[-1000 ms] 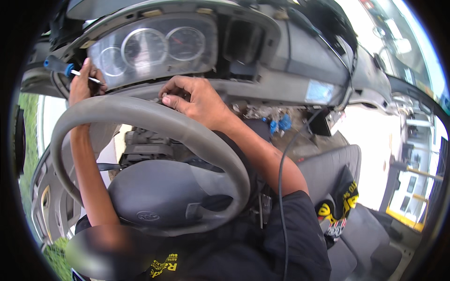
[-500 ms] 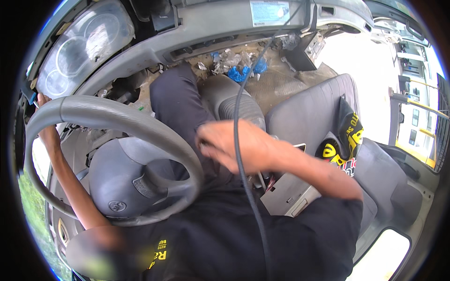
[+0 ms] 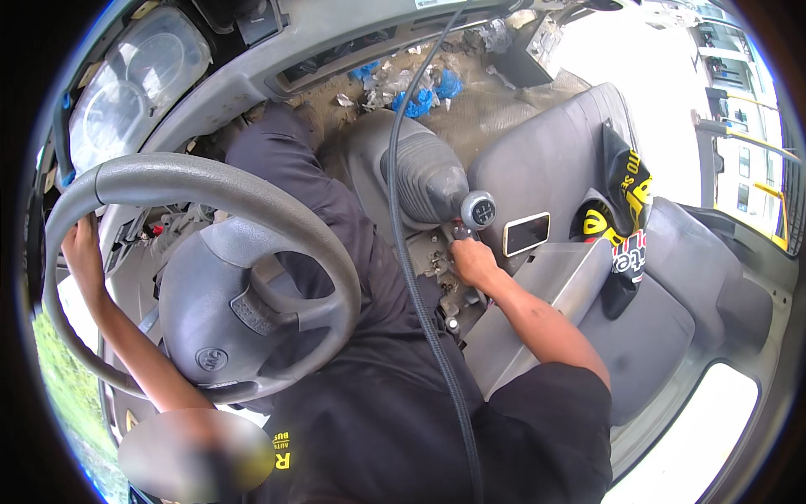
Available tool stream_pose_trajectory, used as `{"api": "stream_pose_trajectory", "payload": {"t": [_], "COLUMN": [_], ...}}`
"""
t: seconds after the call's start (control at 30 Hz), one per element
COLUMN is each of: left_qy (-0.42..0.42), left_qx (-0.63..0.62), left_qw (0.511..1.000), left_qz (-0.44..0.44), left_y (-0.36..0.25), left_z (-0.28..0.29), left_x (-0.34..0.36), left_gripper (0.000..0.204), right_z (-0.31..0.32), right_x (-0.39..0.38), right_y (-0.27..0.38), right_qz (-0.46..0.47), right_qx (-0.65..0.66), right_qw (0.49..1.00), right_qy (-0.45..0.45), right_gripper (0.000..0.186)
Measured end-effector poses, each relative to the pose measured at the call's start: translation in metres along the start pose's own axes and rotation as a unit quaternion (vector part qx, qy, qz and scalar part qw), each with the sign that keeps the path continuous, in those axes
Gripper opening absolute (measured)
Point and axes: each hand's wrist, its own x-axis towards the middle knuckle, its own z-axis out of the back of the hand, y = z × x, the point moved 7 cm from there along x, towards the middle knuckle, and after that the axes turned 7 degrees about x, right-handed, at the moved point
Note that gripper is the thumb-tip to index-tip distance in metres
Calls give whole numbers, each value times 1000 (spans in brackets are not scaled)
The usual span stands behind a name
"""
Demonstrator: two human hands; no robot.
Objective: The person uses a screwdriver to remove screws from the dashboard instrument cluster cover, then reattaches the cover and tightens the screws. The person handles the dashboard cover and screwdriver throughout the sequence.
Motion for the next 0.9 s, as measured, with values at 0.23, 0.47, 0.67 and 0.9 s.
{"api": "stream_pose_trajectory", "payload": {"t": [0.23, 0.47, 0.67, 0.9], "left_qy": [52, 174, 463, 488], "left_qx": [56, 38, -137, -136], "left_qw": [986, 977, 859, 805], "left_qz": [148, 118, -170, -309], "left_y": [-43, -44, -161, -276], "left_z": [48, 115, 46, -72], "left_x": [-127, -253, -261, -267], "left_gripper": [40, 45, 23, 26], "right_z": [-33, 26, 146, 157], "right_x": [24, 4, -99, -137], "right_y": [-6, -9, 122, 182], "right_qz": [-14, -12, 125, 240], "right_qx": [33, 52, 312, 656], "right_qw": [999, 999, 941, 711], "right_qy": [7, -8, 38, 80], "right_gripper": [23, 23, 28, 55]}}
